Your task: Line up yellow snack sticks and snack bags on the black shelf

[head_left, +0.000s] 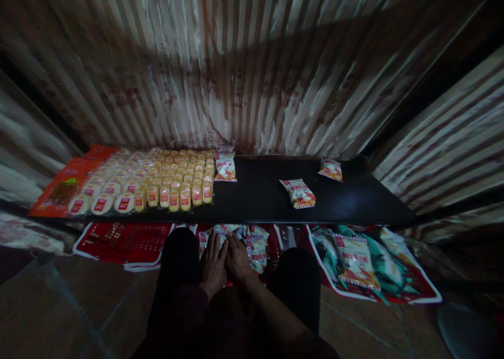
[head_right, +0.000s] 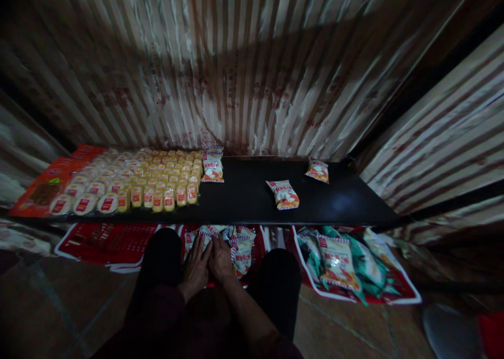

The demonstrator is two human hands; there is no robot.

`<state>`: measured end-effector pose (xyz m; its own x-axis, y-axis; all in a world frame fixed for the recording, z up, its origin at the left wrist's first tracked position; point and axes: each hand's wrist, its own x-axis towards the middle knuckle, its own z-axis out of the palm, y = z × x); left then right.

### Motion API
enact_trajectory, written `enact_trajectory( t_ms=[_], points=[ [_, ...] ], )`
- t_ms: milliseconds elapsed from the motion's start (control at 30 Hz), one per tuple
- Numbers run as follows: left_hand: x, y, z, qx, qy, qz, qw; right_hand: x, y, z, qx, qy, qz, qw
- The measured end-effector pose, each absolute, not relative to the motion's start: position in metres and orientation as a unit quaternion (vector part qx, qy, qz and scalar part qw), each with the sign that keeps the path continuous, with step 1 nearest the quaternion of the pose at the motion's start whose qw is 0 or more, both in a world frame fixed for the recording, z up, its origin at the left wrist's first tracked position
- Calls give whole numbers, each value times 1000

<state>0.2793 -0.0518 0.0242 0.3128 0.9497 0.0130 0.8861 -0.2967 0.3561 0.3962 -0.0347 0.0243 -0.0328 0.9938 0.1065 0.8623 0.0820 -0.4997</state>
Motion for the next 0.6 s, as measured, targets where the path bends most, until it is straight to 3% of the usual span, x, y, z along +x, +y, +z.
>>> enact_trajectory(
  t_ms=[367,600],
  points=[
    [280,-41,19,797,572,128,146,405,-20,9,-650,-687,207,249],
    [279,-40,17,786,581,118,174,403,-15,23,-653,-708,211,167]
  ],
)
